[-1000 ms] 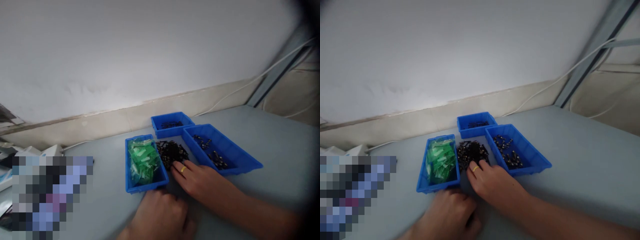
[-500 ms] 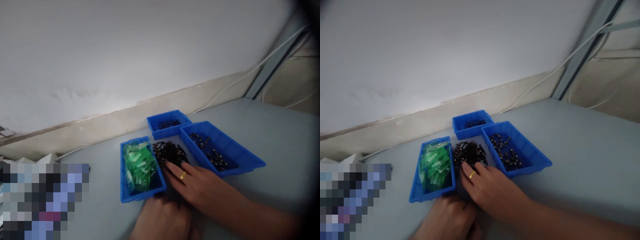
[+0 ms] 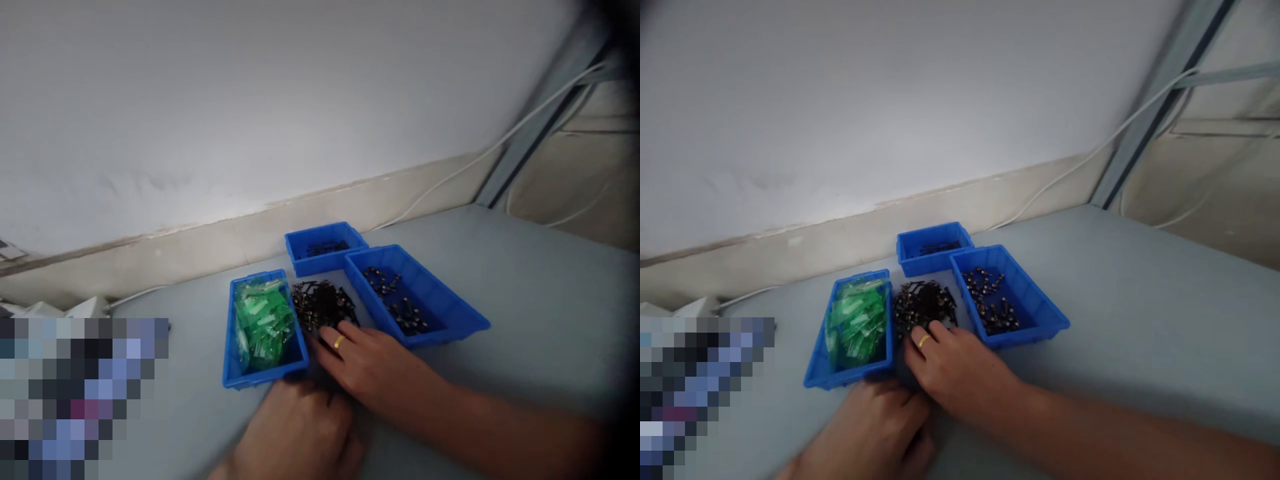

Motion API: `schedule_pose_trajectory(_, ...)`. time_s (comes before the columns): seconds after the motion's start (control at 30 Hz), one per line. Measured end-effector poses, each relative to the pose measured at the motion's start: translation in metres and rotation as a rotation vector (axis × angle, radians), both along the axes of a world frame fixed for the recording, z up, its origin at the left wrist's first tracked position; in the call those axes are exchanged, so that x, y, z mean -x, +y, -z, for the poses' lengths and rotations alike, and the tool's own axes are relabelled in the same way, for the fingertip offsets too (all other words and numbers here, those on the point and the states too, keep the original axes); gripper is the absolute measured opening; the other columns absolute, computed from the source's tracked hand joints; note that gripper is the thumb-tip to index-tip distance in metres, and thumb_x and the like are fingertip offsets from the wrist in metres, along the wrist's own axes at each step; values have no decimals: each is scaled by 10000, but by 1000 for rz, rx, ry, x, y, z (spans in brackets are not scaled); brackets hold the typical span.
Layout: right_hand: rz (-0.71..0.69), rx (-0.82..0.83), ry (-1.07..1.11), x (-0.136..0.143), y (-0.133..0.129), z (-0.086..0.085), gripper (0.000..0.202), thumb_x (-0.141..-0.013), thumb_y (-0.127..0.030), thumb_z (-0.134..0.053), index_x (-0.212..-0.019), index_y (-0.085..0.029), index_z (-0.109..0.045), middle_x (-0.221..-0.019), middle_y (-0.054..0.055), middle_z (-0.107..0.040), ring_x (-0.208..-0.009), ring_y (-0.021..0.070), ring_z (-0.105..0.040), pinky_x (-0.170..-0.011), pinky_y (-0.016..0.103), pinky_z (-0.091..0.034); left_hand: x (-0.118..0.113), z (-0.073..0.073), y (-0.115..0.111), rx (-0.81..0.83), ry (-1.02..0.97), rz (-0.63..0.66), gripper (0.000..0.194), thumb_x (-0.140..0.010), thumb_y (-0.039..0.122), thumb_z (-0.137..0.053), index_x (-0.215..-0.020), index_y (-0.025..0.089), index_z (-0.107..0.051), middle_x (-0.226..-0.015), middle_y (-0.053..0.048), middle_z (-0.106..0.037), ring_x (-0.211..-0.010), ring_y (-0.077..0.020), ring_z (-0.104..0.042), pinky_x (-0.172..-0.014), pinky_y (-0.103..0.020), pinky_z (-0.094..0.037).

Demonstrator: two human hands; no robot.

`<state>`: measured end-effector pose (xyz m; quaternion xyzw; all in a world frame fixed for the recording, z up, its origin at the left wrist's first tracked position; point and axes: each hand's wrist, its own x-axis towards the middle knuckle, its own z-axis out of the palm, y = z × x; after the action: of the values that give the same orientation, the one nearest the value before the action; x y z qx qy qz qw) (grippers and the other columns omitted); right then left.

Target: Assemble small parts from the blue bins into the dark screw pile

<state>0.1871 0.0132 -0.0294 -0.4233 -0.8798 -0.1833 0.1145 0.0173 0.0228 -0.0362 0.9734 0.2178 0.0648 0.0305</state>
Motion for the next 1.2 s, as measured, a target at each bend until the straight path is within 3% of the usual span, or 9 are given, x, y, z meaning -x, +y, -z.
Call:
schedule_pose_trajectory(0.3, -29, -72, -45, -4, 0, 0, 149, -919, -56, -541, -1012, -133, -628, -968, 103, -688, -818, 225, -633, -613, 324, -508, 4, -16, -5, 91, 105, -32, 139, -864, 212, -630, -741, 151, -644, -702, -47, -711, -608, -213, -671, -586, -293, -522)
schedule_pose_trajectory(0.53, -122, -109, -12, -2, -11, -10, 95, -923, -82, -567, -997, -120, -613, -912, 84, -684, -780, 216, -612, -608, 326, -491, 10, -6, -8, 0, -75, -12, 106, -842, 117, -571, -840, 139, -676, -800, -73, -738, -696, -229, -698, -653, -325, -557)
schedule_pose_trajectory(0.8, -200, 97, 114, -11, -26, -23, 130, -950, -57, -519, -952, -149, -611, -915, 69, -682, -823, 196, -616, -688, 311, -511, 12, 0, -12, -46, -255, -63, 56, -874, 154, -590, -838, 154, -633, -767, -54, -718, -664, -231, -690, -592, -312, -541)
schedule_pose_trajectory(1.0, -271, 99, 313, -31, -41, 3, 191, -993, -101, -462, -930, -181, -624, -835, 41, -679, -760, 152, -621, -718, 247, -509, 14, -1, -14, -145, -327, -29, 295, -1012, 189, -439, -728, 201, -521, -620, 14, -594, -505, -149, -561, -474, -266, -397)
schedule_pose_trajectory(1.2, -303, 109, 449, -25, -36, 31, 239, -1021, -199, -475, -804, -207, -576, -716, -17, -641, -642, 110, -605, -627, 200, -499, 16, -5, -14, -61, -299, 20, 257, -1040, 171, -449, -791, 207, -499, -695, 19, -612, -570, -138, -557, -515, -259, -407)
